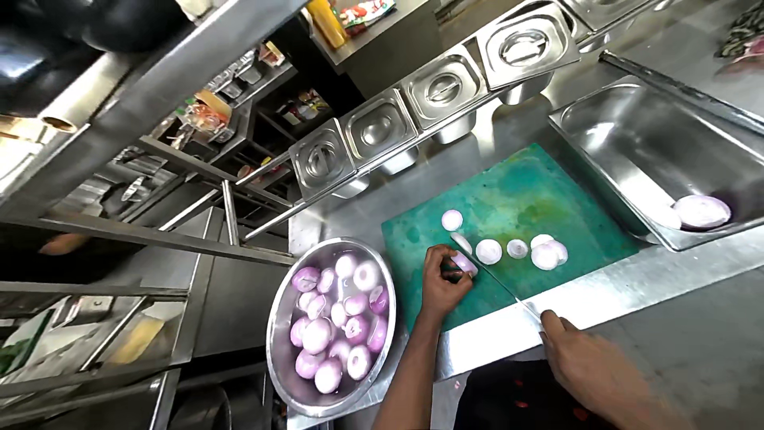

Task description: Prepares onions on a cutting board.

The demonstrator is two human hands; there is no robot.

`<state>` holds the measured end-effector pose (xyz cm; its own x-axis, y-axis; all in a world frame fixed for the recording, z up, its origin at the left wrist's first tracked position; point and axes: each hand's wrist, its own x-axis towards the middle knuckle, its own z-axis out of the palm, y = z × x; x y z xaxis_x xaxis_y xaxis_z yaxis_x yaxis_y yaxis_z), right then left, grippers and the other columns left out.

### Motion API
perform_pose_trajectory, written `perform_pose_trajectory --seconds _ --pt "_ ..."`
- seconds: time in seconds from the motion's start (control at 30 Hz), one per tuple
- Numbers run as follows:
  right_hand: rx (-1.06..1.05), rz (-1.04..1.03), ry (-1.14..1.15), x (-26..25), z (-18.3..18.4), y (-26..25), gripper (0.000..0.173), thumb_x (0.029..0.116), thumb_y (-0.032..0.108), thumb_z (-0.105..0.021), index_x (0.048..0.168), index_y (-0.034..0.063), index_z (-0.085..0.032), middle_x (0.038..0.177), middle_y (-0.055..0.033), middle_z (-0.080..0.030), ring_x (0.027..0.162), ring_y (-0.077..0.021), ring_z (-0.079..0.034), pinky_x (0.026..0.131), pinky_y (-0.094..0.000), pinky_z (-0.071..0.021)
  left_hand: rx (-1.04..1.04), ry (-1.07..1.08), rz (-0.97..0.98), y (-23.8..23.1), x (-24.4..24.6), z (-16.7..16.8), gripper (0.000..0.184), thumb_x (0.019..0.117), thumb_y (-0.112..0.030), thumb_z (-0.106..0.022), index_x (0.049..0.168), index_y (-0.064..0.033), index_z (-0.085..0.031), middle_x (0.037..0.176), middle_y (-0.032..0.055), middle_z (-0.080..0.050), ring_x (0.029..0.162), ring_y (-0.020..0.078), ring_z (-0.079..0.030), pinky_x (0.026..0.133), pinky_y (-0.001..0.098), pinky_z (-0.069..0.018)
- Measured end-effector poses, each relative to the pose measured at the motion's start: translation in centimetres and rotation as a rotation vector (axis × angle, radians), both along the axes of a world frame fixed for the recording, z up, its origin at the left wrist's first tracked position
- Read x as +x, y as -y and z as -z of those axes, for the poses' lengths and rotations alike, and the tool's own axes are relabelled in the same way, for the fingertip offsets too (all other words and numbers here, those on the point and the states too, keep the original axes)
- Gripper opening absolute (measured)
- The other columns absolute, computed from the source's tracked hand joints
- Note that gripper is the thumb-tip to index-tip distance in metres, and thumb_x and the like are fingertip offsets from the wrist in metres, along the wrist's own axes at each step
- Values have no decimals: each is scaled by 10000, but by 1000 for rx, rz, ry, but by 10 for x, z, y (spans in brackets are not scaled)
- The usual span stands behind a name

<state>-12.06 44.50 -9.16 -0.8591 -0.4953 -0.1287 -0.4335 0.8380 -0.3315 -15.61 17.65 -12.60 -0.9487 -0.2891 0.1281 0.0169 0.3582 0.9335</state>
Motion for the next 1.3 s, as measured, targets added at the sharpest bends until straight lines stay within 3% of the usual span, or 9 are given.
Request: perform_pose_trajectory --seconds 0.3,0.6,0.73,0.9,1.03,1.1,1.13,1.2,1.3 --pt "100 -50 101 -6 -14 13 251 1028 236 -482 1166 49 -577 889 -172 -689 677 -373 -715 540 -487 -568 -42 -12 -22 -1 0 1 453 675 -114 -832 1079 -142 -629 1188 64 -575 929 158 -651 675 310 -622" --pt "166 -96 344 -40 -25 50 316 1081 246 -394 1309 52 -495 1046 -205 -681 912 -410 -720 733 -525 -584 -24 -33 -27 -1 1 3 462 675 -118 -838 1090 -151 -636 1191 62 -576 943 168 -657 699 320 -633" --pt "204 -66 445 -21 -15 19 360 1064 233 -422 1363 41 -477 1112 -238 -677 950 -445 -712 755 -573 -578 -23 -49 -29 -3 2 4 463 653 -115 -850 1068 -145 -646 1204 62 -573 998 167 -649 717 317 -631" --pt "163 -37 407 15 1 -44 388 1067 255 -428 1346 1 -517 1068 -295 -688 835 -516 -706 661 -649 -563 -64 -56 -39 -2 2 9 471 681 -174 -848 1097 -156 -629 1240 64 -566 1013 161 -654 686 307 -627" --pt "-21 -31 467 6 3 -54 393 1053 333 -472 1264 9 -545 897 -252 -689 789 -475 -707 656 -633 -558 -146 -177 -96 -3 -2 16 368 713 -234 -824 960 -139 -568 1080 37 -626 1045 168 -600 850 353 -530" --pt "-259 5 797 -10 10 -56 401 1051 357 -513 1316 56 -519 814 -174 -648 689 -362 -663 623 -548 -549 -70 -250 -112 -5 -4 19 297 772 -185 -813 965 -103 -603 964 27 -633 845 120 -621 728 282 -559" --pt "-442 51 1009 -15 17 -59 364 1047 352 -529 1318 108 -512 755 -107 -608 570 -266 -612 515 -447 -540 -26 -278 -116 -6 -4 19 249 797 -145 -795 967 -80 -625 955 34 -629 768 107 -615 665 254 -564" --pt "-760 125 1391 -19 26 -62 333 1018 314 -545 1325 197 -493 718 -28 -545 487 -163 -536 428 -337 -501 39 -313 -125 -7 -5 19 180 825 -100 -759 975 -60 -668 988 47 -631 735 99 -605 629 236 -554" --pt "-772 140 1366 -21 23 -58 310 1016 313 -551 1295 185 -505 708 -40 -548 470 -173 -536 417 -346 -501 60 -318 -131 -4 -4 20 175 825 -150 -780 967 -93 -695 1092 45 -605 837 100 -610 668 219 -554"
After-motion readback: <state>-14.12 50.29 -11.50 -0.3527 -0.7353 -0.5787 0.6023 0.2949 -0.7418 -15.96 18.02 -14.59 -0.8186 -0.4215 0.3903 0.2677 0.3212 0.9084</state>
